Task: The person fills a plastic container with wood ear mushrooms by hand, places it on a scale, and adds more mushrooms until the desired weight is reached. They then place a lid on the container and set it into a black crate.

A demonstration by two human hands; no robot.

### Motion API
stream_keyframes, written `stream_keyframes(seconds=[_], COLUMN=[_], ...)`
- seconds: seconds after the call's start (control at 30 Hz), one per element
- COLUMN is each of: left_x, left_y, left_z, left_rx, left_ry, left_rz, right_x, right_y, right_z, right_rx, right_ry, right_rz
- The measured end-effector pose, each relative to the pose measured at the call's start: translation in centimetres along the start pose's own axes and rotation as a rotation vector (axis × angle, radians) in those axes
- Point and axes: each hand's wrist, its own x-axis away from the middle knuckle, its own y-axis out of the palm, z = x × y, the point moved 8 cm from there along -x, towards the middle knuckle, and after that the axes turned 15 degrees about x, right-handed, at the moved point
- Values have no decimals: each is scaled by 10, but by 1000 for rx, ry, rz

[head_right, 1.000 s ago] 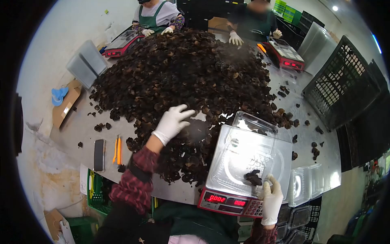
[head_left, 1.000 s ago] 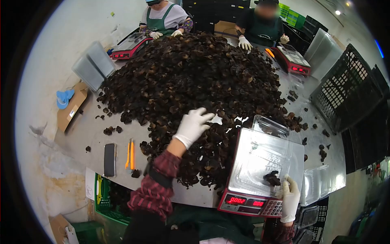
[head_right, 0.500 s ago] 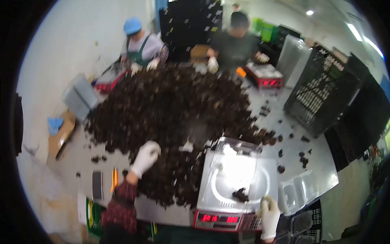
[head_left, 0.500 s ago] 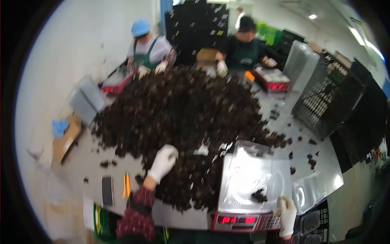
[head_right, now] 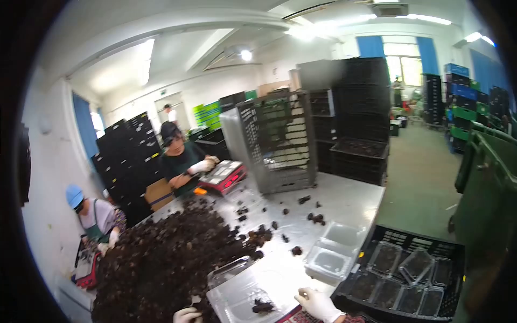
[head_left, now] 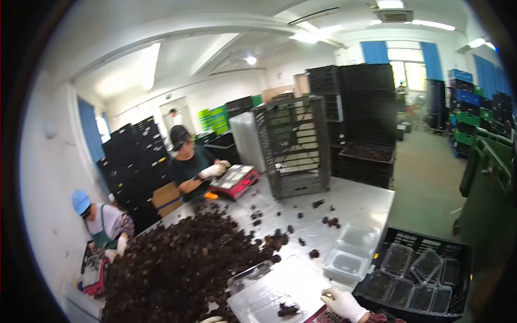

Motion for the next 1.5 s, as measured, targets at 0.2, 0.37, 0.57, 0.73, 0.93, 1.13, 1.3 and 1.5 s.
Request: stream_keyframes(seconds=[0.2, 0.37, 0.57, 0.73, 0.93, 1.13, 1.3, 1.5], left_x=[20, -2, 34, 61, 59, 71, 51, -3], left_y=[112, 29, -13, -7, -13, -53, -62, 16], left_z=[2, -66, -175, -178, -145, -217, -202, -27], left_rx=[61, -90, -765, -539, -394, -171, 247, 346], left_ry=[76, -98, -322, -352, -160, -179, -382, -164], left_rz=[-592, -240, -324, -543, -301, 69, 325, 34], right_x=[-5, 3, 2, 1, -1, 3, -2, 7], right_y=[14, 58, 49, 41, 44, 47, 54, 77], right_z=[-54, -26, -35, -38, -27, -23, -23, -23], right_rx=[150, -95, -174, -86, -163, -216, -160, -301], right_ry=[-126, -150, -96, -189, -126, -51, -65, 110], right_rz=[-142, -92, -225, -128, -169, -215, -179, -343])
